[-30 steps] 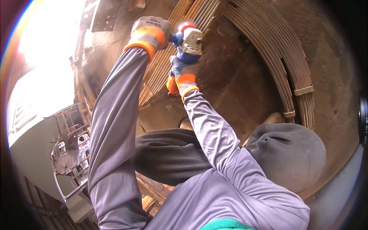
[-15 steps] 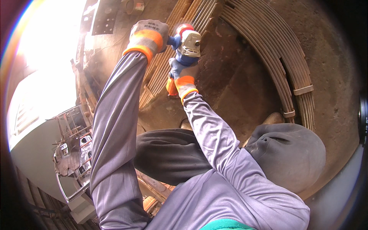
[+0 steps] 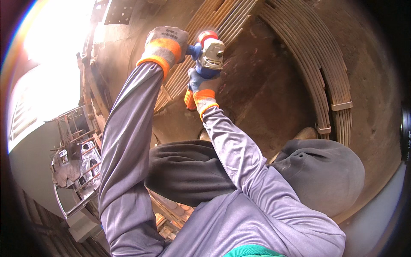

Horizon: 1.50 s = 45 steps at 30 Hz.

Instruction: The person uses an angle grinder to remove rust from a bundle of metal rods. They hold the grinder with both hands and move it along the rods, producing sparks. The person briefly pauses to adjust the grinder's cord before continuing the grinding process.

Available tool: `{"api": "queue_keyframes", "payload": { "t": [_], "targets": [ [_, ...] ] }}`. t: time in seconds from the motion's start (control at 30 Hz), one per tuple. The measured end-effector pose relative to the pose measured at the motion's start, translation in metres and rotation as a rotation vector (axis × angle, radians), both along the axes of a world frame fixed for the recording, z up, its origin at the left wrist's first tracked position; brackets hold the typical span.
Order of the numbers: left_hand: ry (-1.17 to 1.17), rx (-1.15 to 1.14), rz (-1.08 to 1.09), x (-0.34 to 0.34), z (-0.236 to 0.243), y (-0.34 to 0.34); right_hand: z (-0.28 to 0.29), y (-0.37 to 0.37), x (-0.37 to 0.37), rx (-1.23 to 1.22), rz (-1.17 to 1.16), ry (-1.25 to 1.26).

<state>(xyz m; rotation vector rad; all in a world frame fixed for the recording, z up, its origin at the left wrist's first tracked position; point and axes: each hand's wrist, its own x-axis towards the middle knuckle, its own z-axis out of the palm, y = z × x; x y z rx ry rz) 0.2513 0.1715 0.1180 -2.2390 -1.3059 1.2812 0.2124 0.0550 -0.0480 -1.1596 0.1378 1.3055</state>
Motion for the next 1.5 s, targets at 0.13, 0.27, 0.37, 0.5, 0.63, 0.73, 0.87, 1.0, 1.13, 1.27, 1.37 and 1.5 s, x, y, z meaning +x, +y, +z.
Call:
{"api": "queue_keyframes", "payload": {
  "t": [0.13,0.27,0.37,0.5,0.63,0.73,0.87,1.0,1.13,1.27,1.37,1.5],
  "targets": [
    [-0.013,-0.015,0.039,-0.012,-0.004,-0.003,-0.014,-0.001,-0.02,-0.067,0.017,0.024],
    [0.063,-0.078,0.114,-0.009,0.006,-0.014,-0.019,-0.008,-0.031,-0.045,0.022,0.043],
    [0.072,-0.079,0.122,-0.018,0.006,-0.019,-0.014,-0.015,-0.036,-0.033,0.001,0.044],
    [0.052,-0.072,0.135,-0.035,0.005,-0.025,-0.012,-0.022,-0.047,-0.023,0.021,0.096],
    [0.044,-0.097,0.14,-0.038,0.0,-0.027,-0.017,-0.026,-0.053,-0.039,-0.012,0.099],
    [0.057,-0.142,0.179,-0.041,0.002,-0.03,-0.01,-0.03,-0.051,-0.086,0.063,0.048],
    [0.09,-0.11,0.204,-0.055,0.007,-0.04,0.018,-0.04,-0.043,-0.159,0.226,0.016],
    [0.056,-0.107,0.184,-0.052,-0.004,-0.038,0.011,-0.039,-0.035,-0.175,0.19,0.002],
    [0.013,-0.037,0.169,-0.06,0.0,-0.037,0.017,-0.04,-0.042,-0.095,0.114,0.073],
    [0.07,-0.133,0.106,-0.023,0.003,-0.028,-0.013,-0.026,-0.033,-0.082,0.064,0.066],
    [0.014,-0.076,0.081,-0.02,0.003,-0.025,-0.017,-0.017,-0.035,-0.063,0.018,0.086],
    [-0.105,0.011,-0.004,-0.009,-0.008,-0.021,-0.015,-0.016,-0.002,0.004,-0.053,0.055]
  ]
}}
